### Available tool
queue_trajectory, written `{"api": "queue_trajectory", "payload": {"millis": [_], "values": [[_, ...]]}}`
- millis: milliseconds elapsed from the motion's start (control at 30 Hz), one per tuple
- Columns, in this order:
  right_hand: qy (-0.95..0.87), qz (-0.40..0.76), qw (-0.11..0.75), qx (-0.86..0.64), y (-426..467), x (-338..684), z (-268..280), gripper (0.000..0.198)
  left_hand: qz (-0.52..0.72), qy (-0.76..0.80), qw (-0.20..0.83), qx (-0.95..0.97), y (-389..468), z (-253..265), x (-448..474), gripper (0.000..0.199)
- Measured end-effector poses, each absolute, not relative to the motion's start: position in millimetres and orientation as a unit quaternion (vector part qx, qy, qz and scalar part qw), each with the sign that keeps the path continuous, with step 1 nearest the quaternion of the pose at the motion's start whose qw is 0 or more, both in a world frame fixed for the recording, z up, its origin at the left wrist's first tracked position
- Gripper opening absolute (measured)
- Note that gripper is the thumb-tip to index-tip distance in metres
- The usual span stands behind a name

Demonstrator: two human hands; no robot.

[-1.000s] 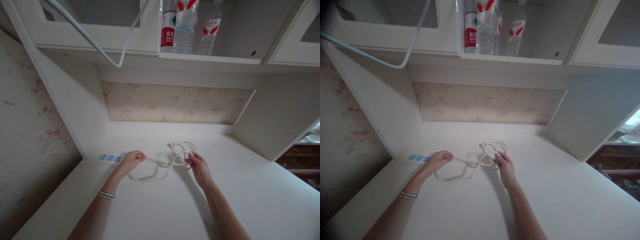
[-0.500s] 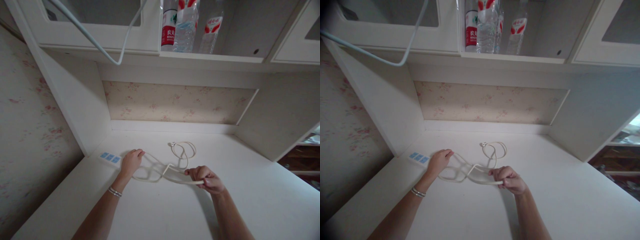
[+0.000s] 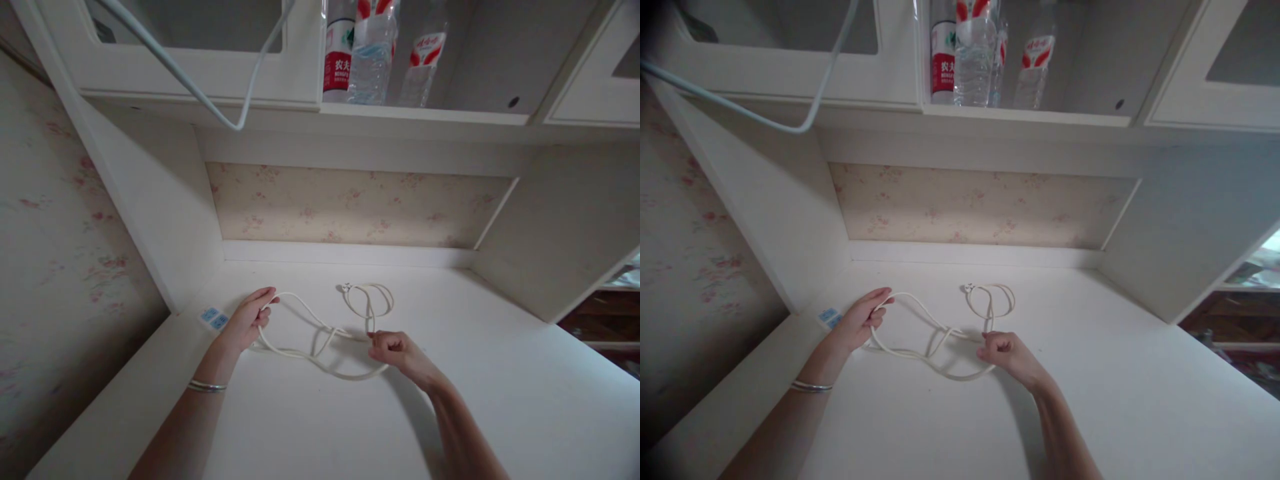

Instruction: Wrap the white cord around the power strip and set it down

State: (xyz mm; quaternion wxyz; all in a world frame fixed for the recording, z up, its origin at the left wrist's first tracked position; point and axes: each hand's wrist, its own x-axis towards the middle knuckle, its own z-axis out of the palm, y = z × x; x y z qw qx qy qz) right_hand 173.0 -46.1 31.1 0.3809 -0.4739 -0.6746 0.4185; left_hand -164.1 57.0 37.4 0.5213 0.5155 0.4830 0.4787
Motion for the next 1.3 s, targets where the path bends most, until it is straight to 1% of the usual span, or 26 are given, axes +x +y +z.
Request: {"api": "queue_trajectory", "payload": {"millis": [100, 133, 200, 267, 300, 367, 433, 533, 600, 633, 700, 767, 867, 933, 1033, 1133, 1233, 1300], "values": [[-0.712, 0.407, 0.272, -0.503, -50, 163, 25, 0.034, 0.508, 0.328, 0.708, 0.365, 46, 56, -161, 0.019], [-0.722, 0.401, 0.243, -0.509, -51, 159, 21, 0.028, 0.506, 0.281, 0.752, 0.315, 42, 62, -159, 0.018], [-0.743, 0.360, 0.215, -0.522, -52, 151, 15, 0.017, 0.495, 0.223, 0.802, 0.248, 34, 74, -154, 0.020], [-0.763, 0.279, 0.215, -0.542, -52, 143, 11, 0.009, 0.494, 0.194, 0.820, 0.215, 28, 83, -149, 0.022], [-0.772, 0.231, 0.217, -0.551, -53, 139, 12, 0.007, 0.501, 0.189, 0.818, 0.210, 26, 86, -146, 0.023], [-0.789, 0.148, 0.217, -0.556, -57, 129, 16, 0.012, 0.522, 0.192, 0.803, 0.215, 23, 87, -140, 0.025], [-0.807, 0.107, 0.211, -0.541, -64, 116, 23, 0.018, 0.538, 0.213, 0.781, 0.234, 23, 85, -135, 0.030], [-0.828, 0.117, 0.187, -0.515, -76, 90, 30, 0.025, 0.536, 0.260, 0.745, 0.300, 21, 80, -128, 0.032], [-0.833, 0.119, 0.156, -0.518, -79, 71, 29, 0.036, 0.515, 0.288, 0.714, 0.376, 16, 78, -125, 0.029], [-0.830, 0.113, 0.134, -0.529, -78, 63, 27, 0.040, 0.499, 0.300, 0.697, 0.418, 14, 78, -124, 0.032], [-0.819, 0.098, 0.089, -0.558, -73, 51, 24, 0.043, 0.462, 0.331, 0.663, 0.487, 10, 76, -124, 0.045], [-0.809, 0.090, 0.048, -0.578, -66, 46, 22, 0.040, 0.436, 0.368, 0.633, 0.523, 9, 72, -127, 0.052], [-0.818, 0.093, 0.017, -0.568, -59, 49, 25, 0.029, 0.434, 0.406, 0.608, 0.527, 14, 65, -133, 0.042], [-0.834, 0.118, 0.029, -0.538, -56, 57, 31, 0.023, 0.434, 0.414, 0.608, 0.520, 18, 62, -137, 0.040], [-0.836, 0.187, 0.099, -0.506, -49, 71, 42, 0.022, 0.427, 0.425, 0.605, 0.521, 20, 60, -141, 0.041], [-0.775, 0.269, 0.209, -0.532, -38, 85, 52, 0.025, 0.422, 0.439, 0.590, 0.530, 20, 60, -144, 0.042], [-0.645, 0.381, 0.338, -0.569, -28, 99, 58, 0.034, 0.424, 0.458, 0.568, 0.536, 21, 59, -145, 0.041], [-0.565, 0.460, 0.416, -0.544, -24, 108, 63, 0.038, 0.432, 0.483, 0.539, 0.538, 24, 57, -145, 0.042]]}}
